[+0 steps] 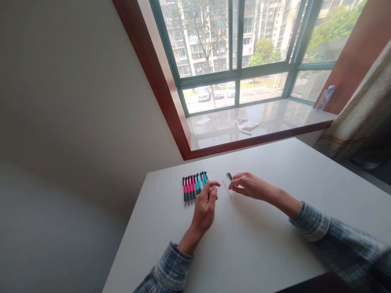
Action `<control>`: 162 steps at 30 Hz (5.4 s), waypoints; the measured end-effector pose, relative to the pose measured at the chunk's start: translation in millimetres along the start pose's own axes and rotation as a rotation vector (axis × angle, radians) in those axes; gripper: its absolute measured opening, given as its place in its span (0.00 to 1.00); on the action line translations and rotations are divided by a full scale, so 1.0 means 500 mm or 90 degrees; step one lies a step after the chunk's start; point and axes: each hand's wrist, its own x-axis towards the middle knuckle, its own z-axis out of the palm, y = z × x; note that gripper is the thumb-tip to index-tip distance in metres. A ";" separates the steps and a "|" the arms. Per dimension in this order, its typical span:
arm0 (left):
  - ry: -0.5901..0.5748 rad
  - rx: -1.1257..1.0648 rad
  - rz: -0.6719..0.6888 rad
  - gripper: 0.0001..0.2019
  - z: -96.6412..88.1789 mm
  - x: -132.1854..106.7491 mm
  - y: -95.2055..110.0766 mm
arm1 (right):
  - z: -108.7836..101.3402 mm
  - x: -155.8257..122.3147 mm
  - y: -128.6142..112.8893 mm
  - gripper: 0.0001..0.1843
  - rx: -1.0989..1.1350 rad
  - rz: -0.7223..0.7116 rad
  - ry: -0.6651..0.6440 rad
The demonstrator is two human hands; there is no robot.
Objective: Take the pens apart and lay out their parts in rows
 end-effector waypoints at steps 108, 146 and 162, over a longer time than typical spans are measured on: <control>0.104 -0.493 -0.334 0.20 0.036 0.015 -0.023 | 0.042 0.020 -0.034 0.18 0.616 0.217 0.408; 0.030 -0.382 -0.249 0.17 0.028 0.000 -0.021 | 0.019 -0.020 0.085 0.10 0.047 0.241 0.125; 0.007 -0.292 -0.201 0.16 0.031 0.004 -0.023 | 0.021 -0.023 0.055 0.10 0.099 0.220 0.073</control>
